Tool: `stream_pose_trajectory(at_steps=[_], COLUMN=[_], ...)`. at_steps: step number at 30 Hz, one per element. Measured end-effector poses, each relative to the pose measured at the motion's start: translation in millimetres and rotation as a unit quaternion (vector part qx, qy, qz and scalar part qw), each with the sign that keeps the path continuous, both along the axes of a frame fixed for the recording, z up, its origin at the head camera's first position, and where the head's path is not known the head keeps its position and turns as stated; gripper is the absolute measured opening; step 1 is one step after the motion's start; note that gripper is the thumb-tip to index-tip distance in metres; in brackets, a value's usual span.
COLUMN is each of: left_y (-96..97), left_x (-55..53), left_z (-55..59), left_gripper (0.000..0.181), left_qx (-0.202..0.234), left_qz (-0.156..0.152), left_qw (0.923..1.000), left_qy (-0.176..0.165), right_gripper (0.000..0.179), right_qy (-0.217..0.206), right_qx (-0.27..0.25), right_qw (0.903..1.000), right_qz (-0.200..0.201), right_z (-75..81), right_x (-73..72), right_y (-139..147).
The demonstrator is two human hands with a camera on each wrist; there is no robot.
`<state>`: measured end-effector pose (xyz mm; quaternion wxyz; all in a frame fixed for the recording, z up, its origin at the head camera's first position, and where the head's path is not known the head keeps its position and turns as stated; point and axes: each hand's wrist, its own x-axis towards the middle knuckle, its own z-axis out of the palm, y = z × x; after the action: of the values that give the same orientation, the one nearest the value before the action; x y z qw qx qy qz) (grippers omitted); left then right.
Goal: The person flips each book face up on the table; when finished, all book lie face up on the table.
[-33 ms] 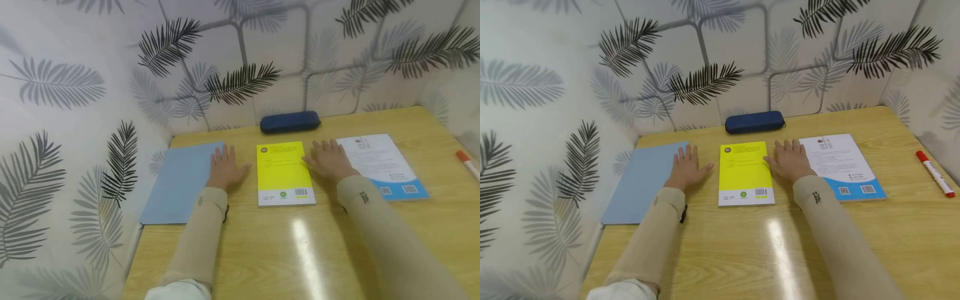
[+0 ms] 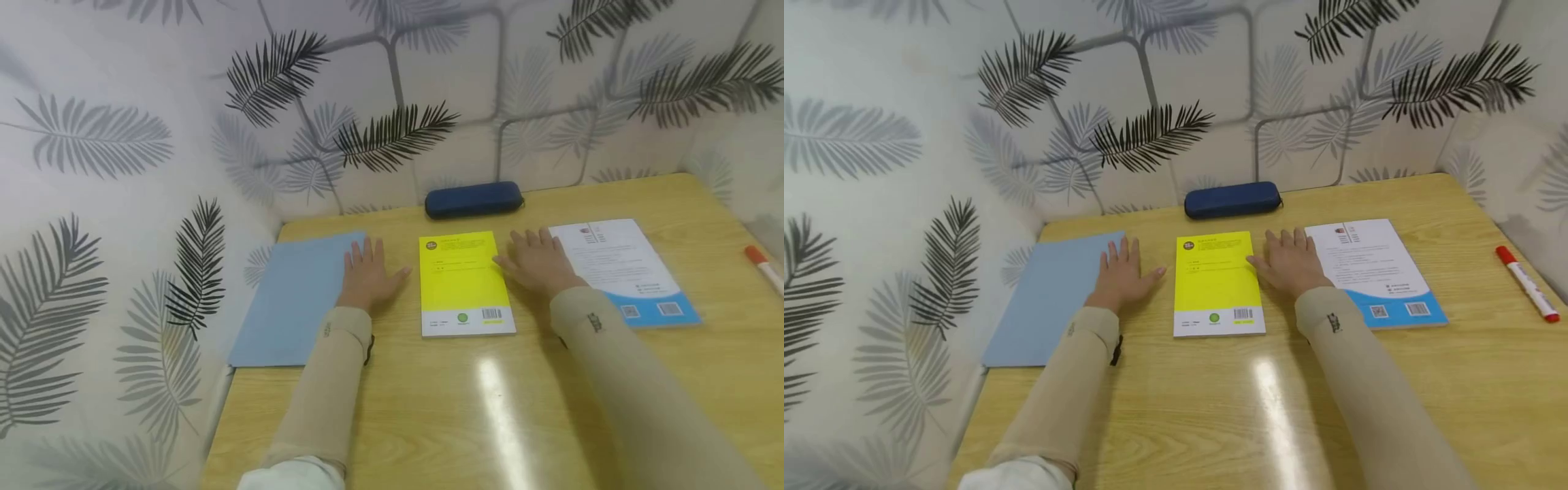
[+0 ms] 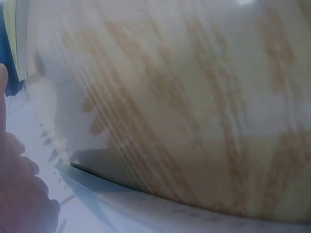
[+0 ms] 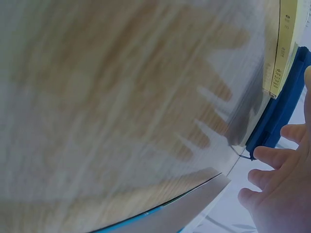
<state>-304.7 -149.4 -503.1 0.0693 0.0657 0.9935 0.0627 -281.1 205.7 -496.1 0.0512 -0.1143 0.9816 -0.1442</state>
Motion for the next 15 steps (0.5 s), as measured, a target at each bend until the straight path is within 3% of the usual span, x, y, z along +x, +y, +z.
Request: stream_pose_trajectory(at_steps=[5,15], left_y=[6.8,11.7], left_x=[0.9,15.8], left_z=[11.9,3.8], left_gripper=[0.1,0.107], left_qx=[0.003,0.008], left_qz=[-0.012,-0.026], left_qw=[0.9995,0.9995], left_qy=[0.03,0.017], right_gripper=[0.081,0.082], right_qy=[0.008,0.017], right_qx=[0.002,0.003], right_qw=[0.9999,0.9998], right_qz=[-0.008,-0.013], right_z=[8.5,-2.2], right_x=[-2.7,1.0], right_y=[4,0])
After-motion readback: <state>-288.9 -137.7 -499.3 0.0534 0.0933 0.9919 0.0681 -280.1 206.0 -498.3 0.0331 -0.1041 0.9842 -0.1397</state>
